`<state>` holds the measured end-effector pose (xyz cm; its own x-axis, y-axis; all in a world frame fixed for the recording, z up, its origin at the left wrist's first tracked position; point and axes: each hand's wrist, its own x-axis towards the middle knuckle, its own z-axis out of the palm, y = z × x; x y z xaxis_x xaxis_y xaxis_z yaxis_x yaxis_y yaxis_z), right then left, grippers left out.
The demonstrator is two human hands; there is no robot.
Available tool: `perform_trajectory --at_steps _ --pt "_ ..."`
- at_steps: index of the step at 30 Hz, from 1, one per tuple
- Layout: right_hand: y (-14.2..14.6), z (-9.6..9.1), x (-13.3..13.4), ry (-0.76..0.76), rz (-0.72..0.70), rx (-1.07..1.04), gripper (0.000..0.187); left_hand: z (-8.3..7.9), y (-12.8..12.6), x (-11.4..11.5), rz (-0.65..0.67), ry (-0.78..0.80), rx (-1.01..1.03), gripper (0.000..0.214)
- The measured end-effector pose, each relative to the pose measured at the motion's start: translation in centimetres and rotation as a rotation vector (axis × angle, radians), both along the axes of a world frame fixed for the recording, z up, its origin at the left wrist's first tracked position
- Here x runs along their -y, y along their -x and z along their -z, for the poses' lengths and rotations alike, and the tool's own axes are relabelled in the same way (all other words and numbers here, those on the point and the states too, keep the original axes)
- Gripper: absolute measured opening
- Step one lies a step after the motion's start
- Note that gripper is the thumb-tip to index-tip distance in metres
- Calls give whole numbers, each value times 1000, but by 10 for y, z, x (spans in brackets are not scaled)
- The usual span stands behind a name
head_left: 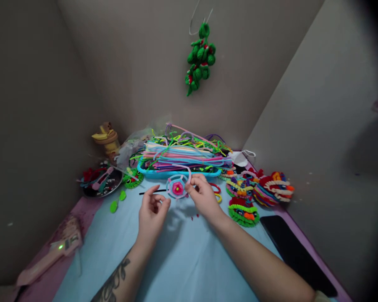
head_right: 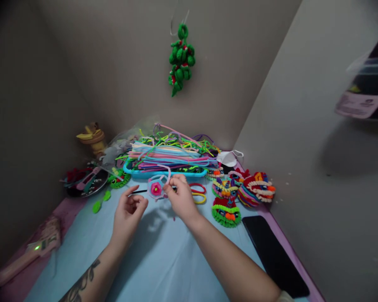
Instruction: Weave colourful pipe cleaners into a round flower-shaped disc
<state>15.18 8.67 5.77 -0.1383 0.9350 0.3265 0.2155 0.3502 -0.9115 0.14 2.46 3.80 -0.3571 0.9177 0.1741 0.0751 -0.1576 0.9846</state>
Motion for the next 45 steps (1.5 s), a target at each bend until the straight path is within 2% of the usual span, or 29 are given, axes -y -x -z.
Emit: perform_trajectory --at_steps 4,6,9,12,16,19,23,27,30,40,42,45 --pt "3 -9 12 -54 20 -45 23 1 -9 9 61 -44 -123 50" --pt "4 -11 17 -87 23 -41 23 2 -12 12 29 -94 -149 47" --pt "6 -12 22 -106 23 -42 22 2 -13 13 -76 -156 -78 36" --pt "8 -9 22 -87 39 -66 24 1 -10 8 -97 -67 -24 25" --pt "10 -4 20 -49 36 -87 23 0 -8 3 7 98 20 29" --pt "12 1 18 -13 28 -96 21 -1 -10 2 53 111 147 31" --pt "15 8 16 40 33 -110 25 -1 -12 3 19 101 301 43" --pt "17 14 15 64 8 -131 27 -1 -12 5 65 77 158 38" --pt "19 17 16 76 -18 -132 27 -1 -11 6 38 87 56 30" --pt "20 14 17 114 -82 -134 24 -3 -5 3 -40 63 -45 25" --pt "16 12 14 60 -34 -89 20 -3 -3 2 -62 66 -39 27" --pt "5 9 7 -97 113 24 8 -3 0 1 -79 66 -41 29"
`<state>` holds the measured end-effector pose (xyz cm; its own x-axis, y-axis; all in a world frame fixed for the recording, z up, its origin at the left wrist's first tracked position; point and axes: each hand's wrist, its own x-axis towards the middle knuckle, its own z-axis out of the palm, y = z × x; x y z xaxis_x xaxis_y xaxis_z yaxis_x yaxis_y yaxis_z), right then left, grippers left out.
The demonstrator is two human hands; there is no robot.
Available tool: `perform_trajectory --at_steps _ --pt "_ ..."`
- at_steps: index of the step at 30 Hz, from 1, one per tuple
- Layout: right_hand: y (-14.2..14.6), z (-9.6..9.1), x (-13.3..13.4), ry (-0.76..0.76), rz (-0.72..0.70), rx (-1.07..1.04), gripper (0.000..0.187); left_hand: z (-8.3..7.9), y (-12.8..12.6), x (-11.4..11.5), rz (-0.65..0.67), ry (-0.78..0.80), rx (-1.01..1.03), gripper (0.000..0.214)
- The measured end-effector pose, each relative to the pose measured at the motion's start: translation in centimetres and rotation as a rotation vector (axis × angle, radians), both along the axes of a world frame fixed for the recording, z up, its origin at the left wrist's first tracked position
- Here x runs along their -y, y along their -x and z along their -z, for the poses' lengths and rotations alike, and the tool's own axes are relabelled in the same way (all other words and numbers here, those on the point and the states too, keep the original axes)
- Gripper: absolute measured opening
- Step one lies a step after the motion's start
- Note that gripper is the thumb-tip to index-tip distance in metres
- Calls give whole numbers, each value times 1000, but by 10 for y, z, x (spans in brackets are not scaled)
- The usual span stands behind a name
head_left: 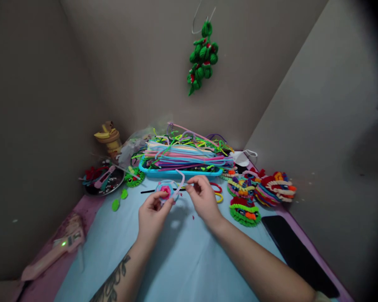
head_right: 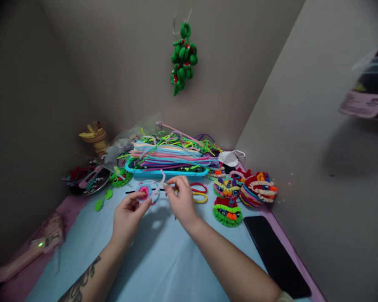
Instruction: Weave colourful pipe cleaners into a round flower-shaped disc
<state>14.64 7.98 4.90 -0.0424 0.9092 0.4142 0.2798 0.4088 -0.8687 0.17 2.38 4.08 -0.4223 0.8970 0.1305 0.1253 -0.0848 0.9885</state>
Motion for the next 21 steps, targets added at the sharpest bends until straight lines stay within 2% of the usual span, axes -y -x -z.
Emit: perform_trajectory --at_steps 4,8,12,16,21 --pt "-13 1 -11 -237 29 165 18 1 1 1 46 12 31 28" --pt "-18 5 -16 -361 3 198 22 2 -1 4 119 35 72 28" --pt "-20 1 -15 -393 7 145 22 5 0 4 121 38 88 29" --pt "-22 -12 -9 -381 1 86 19 6 1 0 94 74 83 30" --pt "-19 -28 3 -367 -127 37 19 4 0 -2 93 97 119 35"
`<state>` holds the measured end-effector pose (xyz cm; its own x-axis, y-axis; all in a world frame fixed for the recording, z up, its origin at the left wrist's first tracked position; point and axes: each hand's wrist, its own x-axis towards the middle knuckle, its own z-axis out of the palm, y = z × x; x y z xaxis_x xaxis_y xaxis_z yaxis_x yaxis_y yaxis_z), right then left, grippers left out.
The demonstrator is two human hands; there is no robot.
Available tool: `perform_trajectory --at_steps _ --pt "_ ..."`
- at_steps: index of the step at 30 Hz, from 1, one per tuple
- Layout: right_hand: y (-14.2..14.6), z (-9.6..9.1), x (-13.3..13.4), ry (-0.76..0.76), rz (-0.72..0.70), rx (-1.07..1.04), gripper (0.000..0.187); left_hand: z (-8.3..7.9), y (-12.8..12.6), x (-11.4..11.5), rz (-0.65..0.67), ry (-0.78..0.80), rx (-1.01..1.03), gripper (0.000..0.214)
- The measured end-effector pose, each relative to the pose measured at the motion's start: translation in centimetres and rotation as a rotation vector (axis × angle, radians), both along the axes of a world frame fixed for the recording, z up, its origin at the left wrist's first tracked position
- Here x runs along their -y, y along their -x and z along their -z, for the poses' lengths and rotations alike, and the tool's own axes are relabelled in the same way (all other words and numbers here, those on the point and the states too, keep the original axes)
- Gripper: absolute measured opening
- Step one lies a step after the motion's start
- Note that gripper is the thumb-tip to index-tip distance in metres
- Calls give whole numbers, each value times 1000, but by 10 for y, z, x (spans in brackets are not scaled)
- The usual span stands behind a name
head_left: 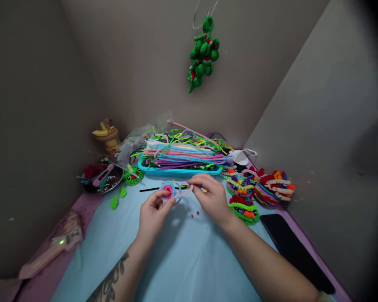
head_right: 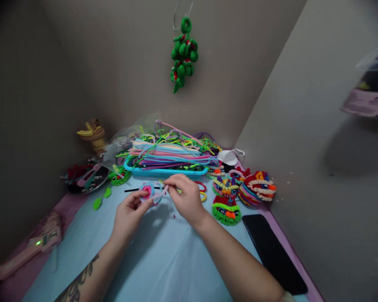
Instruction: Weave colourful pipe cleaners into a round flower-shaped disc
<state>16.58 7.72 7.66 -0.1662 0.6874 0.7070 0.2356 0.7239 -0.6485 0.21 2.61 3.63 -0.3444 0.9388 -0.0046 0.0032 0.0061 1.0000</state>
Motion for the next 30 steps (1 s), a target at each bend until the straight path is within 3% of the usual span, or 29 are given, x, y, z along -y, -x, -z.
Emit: perform_trajectory --at_steps 11,20,23,27,30 --pt "-2 -6 2 273 -84 -118 10 -6 0 4 32 -43 -224 30" --pt "-2 -15 13 87 -142 -76 12 -7 0 3 86 -5 -84 34" --pt "-2 -17 14 92 -118 -55 13 -7 1 2 92 -4 -50 35" --pt "-1 -14 5 343 -24 -139 4 -8 1 3 83 -31 -123 31" --pt "-1 -5 -7 601 -98 -211 9 -9 0 5 76 -62 -179 27"
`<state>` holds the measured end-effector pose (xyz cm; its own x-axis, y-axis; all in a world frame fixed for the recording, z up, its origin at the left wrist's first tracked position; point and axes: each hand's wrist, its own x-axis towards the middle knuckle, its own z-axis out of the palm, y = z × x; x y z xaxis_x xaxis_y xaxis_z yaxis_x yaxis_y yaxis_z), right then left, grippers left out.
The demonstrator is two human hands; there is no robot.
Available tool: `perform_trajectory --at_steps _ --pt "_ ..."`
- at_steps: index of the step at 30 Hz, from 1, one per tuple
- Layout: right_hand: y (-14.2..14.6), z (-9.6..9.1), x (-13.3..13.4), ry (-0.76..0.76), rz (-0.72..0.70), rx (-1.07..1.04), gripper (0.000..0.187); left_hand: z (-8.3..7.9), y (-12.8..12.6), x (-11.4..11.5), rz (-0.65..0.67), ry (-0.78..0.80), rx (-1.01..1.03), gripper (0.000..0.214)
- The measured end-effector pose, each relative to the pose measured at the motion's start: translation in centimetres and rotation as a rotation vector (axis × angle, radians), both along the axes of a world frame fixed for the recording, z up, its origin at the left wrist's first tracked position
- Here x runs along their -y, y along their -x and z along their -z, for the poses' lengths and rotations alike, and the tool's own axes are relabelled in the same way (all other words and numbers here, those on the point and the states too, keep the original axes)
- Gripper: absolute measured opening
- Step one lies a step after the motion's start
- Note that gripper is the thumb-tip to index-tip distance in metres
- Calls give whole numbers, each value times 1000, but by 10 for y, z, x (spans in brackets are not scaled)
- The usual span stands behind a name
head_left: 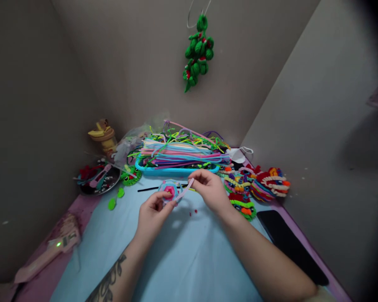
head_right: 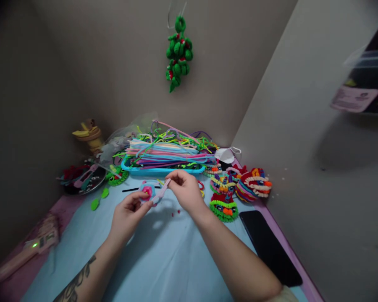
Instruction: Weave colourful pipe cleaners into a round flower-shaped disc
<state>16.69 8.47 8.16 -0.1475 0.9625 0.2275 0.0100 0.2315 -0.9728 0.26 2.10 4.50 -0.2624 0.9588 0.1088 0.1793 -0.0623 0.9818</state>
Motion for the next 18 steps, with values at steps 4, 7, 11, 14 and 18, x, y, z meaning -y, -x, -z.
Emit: perform_trajectory --at_steps 4,7,11,14,18 --pt "1 12 -12 189 -127 -52 18 -1 -3 3 20 -51 -54 20" --pt "1 13 -12 161 -75 -92 16 -2 -4 3 25 -58 -52 20" --pt "-2 6 -2 -150 16 13 3 1 -3 -1 14 15 84 27" --pt "-3 4 3 -343 9 100 8 7 0 -5 43 63 253 32" --pt "-4 13 1 -369 18 158 9 12 3 -7 69 83 353 33"
